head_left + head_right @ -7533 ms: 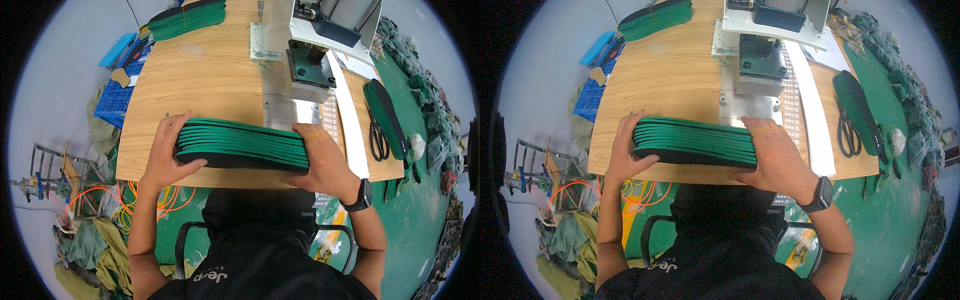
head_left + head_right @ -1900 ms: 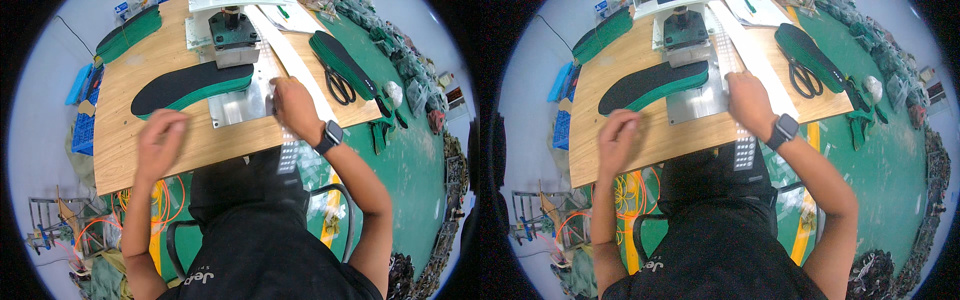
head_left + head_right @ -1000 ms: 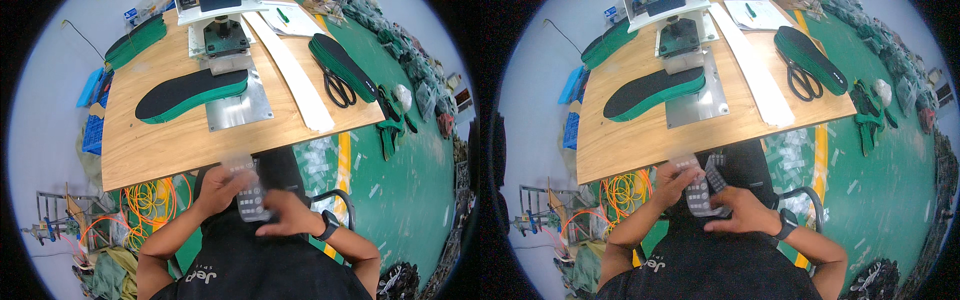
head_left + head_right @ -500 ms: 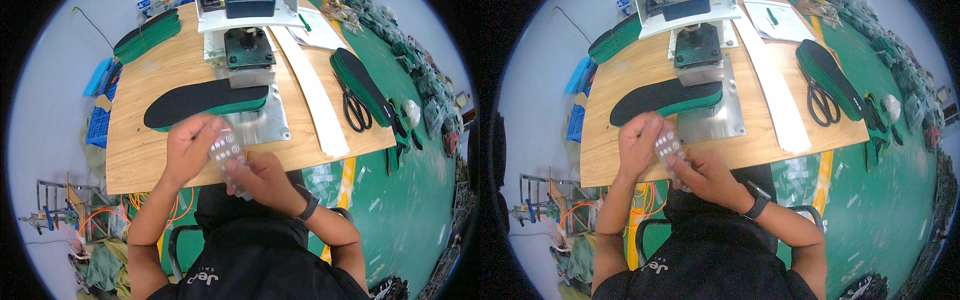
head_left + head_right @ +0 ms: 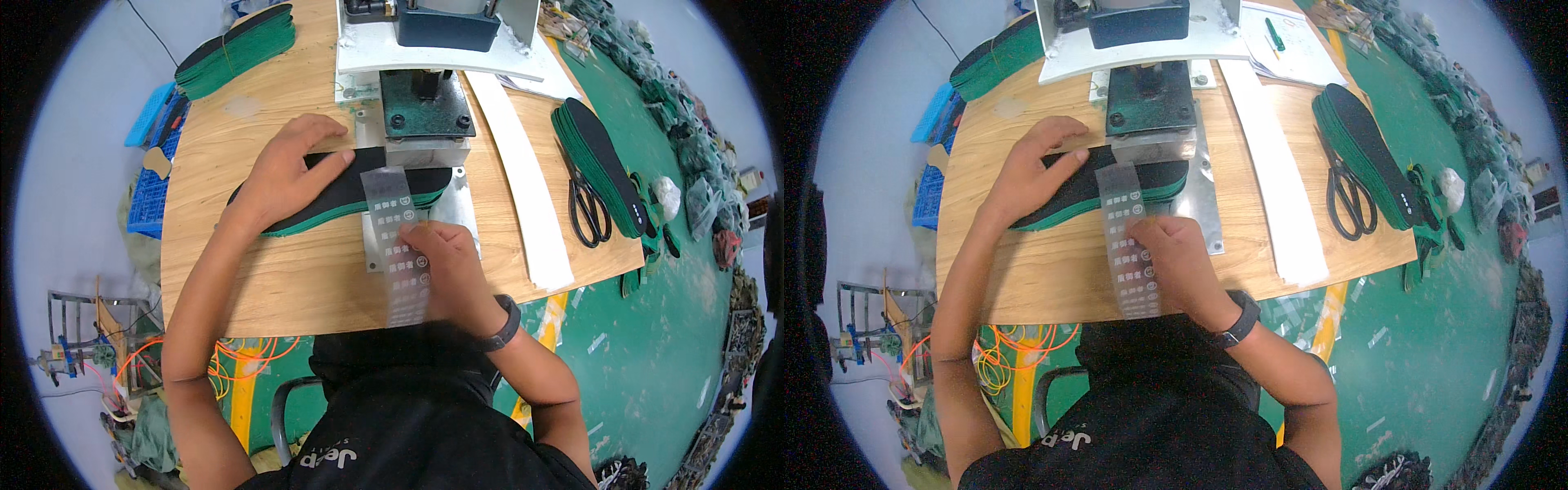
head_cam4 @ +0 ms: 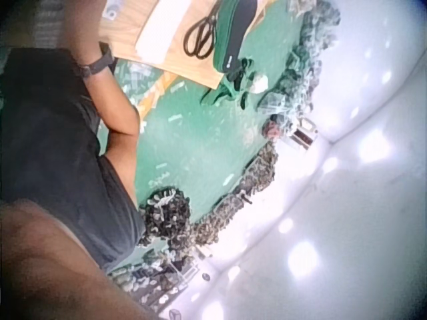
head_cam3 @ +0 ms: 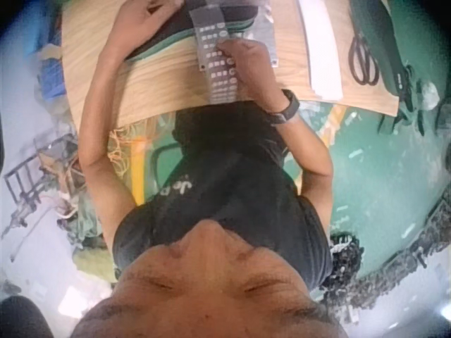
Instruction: The person peels stickers from a transparent sheet and applies them to shoe insoles before stacking the finished insoles and securing them with a rubber band.
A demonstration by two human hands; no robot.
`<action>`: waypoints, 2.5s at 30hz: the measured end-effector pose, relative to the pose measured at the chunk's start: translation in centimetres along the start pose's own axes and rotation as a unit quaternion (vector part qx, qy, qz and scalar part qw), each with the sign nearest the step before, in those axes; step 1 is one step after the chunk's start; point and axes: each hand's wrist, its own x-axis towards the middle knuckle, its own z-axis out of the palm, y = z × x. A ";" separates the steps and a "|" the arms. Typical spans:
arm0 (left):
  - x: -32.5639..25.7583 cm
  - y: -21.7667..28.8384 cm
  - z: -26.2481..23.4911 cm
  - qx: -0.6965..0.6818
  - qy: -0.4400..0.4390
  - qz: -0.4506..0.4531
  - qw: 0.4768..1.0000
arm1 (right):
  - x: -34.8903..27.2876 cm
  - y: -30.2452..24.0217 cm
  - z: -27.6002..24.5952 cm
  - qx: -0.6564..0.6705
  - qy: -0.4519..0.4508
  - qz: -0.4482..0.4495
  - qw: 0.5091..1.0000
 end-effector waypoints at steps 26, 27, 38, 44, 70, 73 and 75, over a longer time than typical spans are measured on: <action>-0.4 0.4 1.0 0.132 -0.115 0.013 0.985 | 2.1 -0.9 -1.2 0.075 0.044 -0.012 0.996; -0.5 0.3 1.0 0.138 -0.115 0.013 0.984 | 2.2 -0.9 -1.1 0.071 0.046 -0.015 0.996; -0.6 0.6 1.1 0.130 -0.115 -0.010 0.985 | 2.9 -0.6 -1.3 0.061 0.055 -0.030 0.996; -0.5 0.4 1.3 0.139 -0.112 -0.001 0.984 | 3.1 -0.6 -1.7 0.059 0.049 -0.020 0.997; -1.2 -0.4 1.6 0.057 -0.019 0.074 0.995 | -0.4 -1.8 -2.6 0.045 0.110 -0.047 0.992; -1.1 -0.1 1.4 0.046 -0.026 -0.002 0.999 | -1.6 -1.3 -2.8 0.044 0.112 -0.031 0.992; -0.9 -0.3 1.3 0.008 0.005 -0.031 0.999 | -1.7 -0.5 -2.7 0.042 0.118 -0.029 0.992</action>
